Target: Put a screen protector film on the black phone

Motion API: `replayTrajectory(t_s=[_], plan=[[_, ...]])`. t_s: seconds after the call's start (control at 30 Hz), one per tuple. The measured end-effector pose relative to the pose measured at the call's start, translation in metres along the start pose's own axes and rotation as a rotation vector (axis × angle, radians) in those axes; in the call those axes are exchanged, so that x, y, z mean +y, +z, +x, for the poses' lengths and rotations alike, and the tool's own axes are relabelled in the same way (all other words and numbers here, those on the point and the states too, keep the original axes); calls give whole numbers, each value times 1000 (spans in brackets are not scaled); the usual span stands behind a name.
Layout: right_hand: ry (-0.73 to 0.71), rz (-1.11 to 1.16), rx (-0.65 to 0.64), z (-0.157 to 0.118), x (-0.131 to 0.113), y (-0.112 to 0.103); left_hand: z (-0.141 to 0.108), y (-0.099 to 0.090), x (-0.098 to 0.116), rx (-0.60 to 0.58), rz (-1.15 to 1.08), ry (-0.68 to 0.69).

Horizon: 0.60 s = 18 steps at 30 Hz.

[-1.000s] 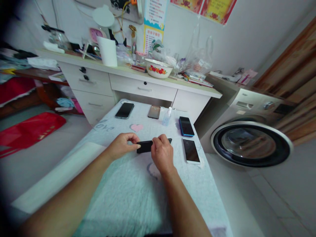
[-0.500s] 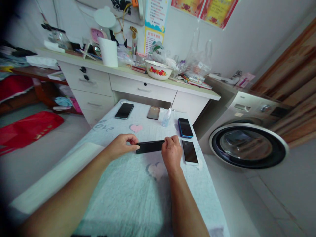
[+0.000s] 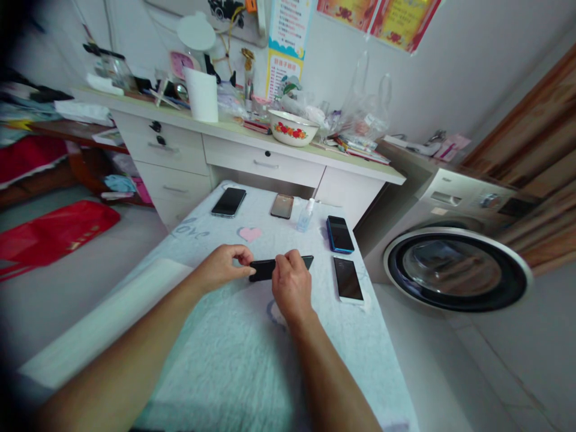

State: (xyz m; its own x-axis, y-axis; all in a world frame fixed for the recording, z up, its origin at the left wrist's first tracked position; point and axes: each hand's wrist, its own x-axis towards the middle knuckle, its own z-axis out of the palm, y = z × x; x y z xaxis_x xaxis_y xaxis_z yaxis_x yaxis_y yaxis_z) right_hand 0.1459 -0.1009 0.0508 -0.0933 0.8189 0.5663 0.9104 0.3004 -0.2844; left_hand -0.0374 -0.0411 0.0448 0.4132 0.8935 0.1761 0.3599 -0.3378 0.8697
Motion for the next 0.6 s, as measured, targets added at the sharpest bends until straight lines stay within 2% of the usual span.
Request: replayTrajectory(t_s=[0.37,0.6], plan=[[-105,88,-97,-4,-25,8,0,7,5,36,-17,-13],[-83,82,-70,-1,-17,1,-1,9,6,39,23,-4]])
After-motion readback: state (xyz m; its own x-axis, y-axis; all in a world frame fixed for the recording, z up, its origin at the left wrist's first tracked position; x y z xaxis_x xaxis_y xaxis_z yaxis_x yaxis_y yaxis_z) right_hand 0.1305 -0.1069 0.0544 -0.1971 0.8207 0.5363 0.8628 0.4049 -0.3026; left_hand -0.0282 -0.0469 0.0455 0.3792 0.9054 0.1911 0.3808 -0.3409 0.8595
